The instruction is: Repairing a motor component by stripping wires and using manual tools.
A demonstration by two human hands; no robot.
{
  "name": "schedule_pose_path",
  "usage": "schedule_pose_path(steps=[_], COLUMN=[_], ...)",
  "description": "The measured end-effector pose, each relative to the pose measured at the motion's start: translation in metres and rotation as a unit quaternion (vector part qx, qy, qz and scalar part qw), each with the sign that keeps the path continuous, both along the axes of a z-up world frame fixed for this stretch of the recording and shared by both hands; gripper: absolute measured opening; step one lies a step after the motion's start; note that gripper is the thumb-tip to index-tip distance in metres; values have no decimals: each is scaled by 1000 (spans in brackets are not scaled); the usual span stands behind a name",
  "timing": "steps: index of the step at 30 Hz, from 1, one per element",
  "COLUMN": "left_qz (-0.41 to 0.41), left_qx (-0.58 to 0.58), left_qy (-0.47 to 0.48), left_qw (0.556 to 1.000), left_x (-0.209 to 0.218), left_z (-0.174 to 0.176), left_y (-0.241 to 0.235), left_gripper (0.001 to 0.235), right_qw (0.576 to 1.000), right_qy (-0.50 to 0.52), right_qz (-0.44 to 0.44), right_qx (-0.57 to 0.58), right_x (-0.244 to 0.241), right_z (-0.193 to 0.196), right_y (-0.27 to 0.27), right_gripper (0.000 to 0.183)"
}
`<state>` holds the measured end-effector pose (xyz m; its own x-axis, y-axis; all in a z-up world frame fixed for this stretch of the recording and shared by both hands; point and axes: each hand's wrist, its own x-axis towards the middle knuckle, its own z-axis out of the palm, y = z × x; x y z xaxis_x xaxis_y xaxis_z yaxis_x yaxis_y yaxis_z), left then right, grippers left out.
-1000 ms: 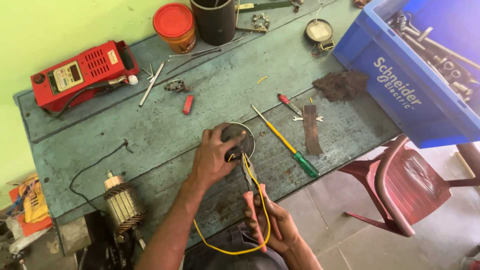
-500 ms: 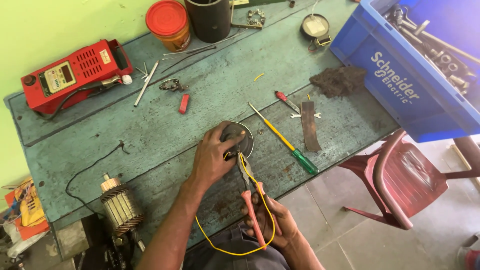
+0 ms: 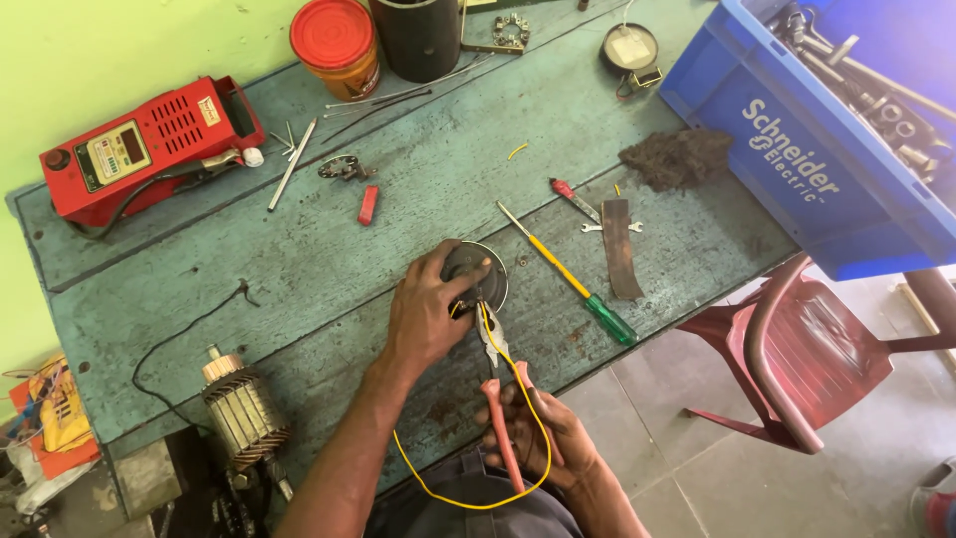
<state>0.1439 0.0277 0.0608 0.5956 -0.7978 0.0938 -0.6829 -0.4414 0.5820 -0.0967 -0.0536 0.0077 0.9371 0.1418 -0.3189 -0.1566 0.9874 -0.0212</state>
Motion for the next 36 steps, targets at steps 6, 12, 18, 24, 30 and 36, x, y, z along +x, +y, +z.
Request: schedule_pose_path(steps=[6, 12, 18, 24, 30, 36], left_qz=[3, 2, 7, 24, 39, 32], left_qx=[-8, -3, 1, 14, 7, -9], left_qy=[8, 2, -3, -9, -17, -25], left_qw=[1000, 1000, 1000, 1000, 999, 999], left_x=[-1, 0, -1, -3, -8, -5], left_z=[3, 1, 9, 13, 10, 7], left_y=[0, 0, 1, -1, 1, 4], left_gripper=[63, 62, 62, 65, 64, 66], right_qw=[1000, 995, 999, 572, 335, 646], right_qy=[8, -23, -21, 182, 200, 194], right_qz=[-1, -26, -31, 79, 47, 61], right_qx=[-13, 89, 31, -796, -919, -736], right_x=[0, -5, -7, 18, 21, -20], right_z=[-1, -14, -2, 63, 60, 29], right_y=[2, 8, 12, 20, 23, -7], right_gripper=[53, 35, 35, 42, 42, 46])
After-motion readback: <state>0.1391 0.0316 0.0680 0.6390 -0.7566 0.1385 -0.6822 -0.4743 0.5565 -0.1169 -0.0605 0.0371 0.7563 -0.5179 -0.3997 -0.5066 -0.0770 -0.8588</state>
